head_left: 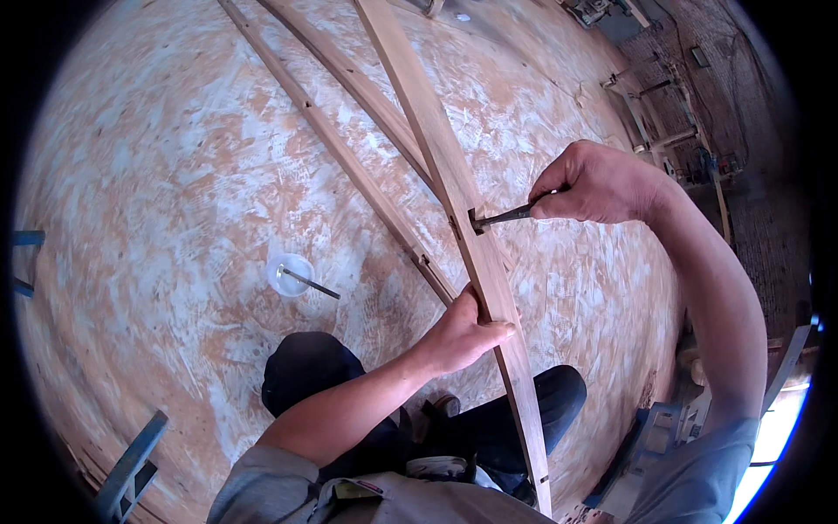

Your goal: The person pours a liquid from a plastic bottle into a small container and then uses a chisel to carve notches into long, thin wooden strips. The person kneels on the floor to perform the carving task.

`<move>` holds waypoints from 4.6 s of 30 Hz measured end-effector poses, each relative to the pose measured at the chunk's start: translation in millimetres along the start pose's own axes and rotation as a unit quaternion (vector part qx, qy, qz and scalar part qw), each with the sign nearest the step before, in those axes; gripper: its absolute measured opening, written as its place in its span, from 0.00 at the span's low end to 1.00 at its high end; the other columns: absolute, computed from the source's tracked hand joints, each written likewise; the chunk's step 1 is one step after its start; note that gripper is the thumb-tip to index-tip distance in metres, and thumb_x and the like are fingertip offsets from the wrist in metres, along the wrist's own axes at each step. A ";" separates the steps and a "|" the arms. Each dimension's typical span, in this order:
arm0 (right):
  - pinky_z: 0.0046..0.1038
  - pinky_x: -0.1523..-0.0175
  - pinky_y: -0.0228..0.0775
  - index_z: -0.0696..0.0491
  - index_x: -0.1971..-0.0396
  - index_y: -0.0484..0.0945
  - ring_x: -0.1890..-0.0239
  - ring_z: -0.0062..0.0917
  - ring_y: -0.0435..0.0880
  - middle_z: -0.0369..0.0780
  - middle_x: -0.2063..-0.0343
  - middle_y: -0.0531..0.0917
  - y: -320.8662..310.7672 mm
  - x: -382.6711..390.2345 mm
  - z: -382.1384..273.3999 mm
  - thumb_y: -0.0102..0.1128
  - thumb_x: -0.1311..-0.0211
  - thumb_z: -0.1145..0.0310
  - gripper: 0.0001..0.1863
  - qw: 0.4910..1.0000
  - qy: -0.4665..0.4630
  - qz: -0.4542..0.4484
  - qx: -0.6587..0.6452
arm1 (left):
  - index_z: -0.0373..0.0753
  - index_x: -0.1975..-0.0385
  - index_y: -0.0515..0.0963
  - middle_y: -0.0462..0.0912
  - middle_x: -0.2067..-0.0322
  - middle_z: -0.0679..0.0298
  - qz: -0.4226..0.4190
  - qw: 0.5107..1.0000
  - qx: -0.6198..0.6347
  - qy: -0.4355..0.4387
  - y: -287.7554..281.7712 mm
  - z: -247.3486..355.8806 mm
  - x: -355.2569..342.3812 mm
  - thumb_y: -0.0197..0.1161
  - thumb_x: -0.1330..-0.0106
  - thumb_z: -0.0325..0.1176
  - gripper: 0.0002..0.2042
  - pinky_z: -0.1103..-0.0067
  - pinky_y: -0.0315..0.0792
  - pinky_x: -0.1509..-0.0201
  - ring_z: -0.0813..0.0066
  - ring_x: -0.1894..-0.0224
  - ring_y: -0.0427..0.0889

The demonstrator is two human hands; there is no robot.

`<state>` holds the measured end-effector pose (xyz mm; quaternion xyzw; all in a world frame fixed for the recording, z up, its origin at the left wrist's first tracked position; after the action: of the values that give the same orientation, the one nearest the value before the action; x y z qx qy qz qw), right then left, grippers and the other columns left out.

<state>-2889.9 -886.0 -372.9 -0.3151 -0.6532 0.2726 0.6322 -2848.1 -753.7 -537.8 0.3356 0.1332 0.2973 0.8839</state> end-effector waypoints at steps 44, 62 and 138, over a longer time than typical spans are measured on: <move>0.27 0.70 0.77 0.55 0.75 0.82 0.71 0.29 0.86 0.40 0.75 0.84 25.6 40.4 -95.7 0.60 0.48 0.72 0.04 0.867 -0.137 0.208 0.431 | 0.20 0.48 0.57 0.75 0.57 0.44 0.236 0.945 -0.216 -0.066 -34.5 15.0 7.9 0.73 0.44 0.44 0.39 0.73 0.75 0.53 0.61 0.54 0.79; 0.27 0.69 0.77 0.57 0.72 0.82 0.73 0.29 0.87 0.41 0.79 0.84 31.9 14.0 -105.0 0.59 0.50 0.75 0.05 0.869 -0.118 0.100 0.470 | 0.22 0.51 0.59 0.79 0.62 0.45 0.277 0.932 -0.227 -0.047 -47.2 11.6 6.7 0.71 0.43 0.42 0.34 0.74 0.78 0.58 0.60 0.62 0.84; 0.24 0.61 0.76 0.59 0.44 0.73 0.68 0.21 0.81 0.38 0.64 0.81 261.8 16.8 60.3 0.63 0.37 0.64 0.23 0.643 0.062 -0.051 -0.762 | 0.32 0.63 0.72 0.75 0.64 0.59 0.283 0.829 -0.439 0.200 -97.8 92.7 14.4 0.59 0.37 0.21 0.06 0.79 0.73 0.66 0.74 0.70 0.78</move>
<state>-2932.6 -699.8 -562.6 -0.6680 -0.6046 -0.3737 0.2205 -2753.8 -851.0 -535.6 -0.1315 0.0618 0.6222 0.7692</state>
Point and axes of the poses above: each hand's wrist, its own x-axis away from the middle knuckle, its own y-axis out of the palm, z = x × y, the point moved 10 cm from there along -x, towards the middle knuckle
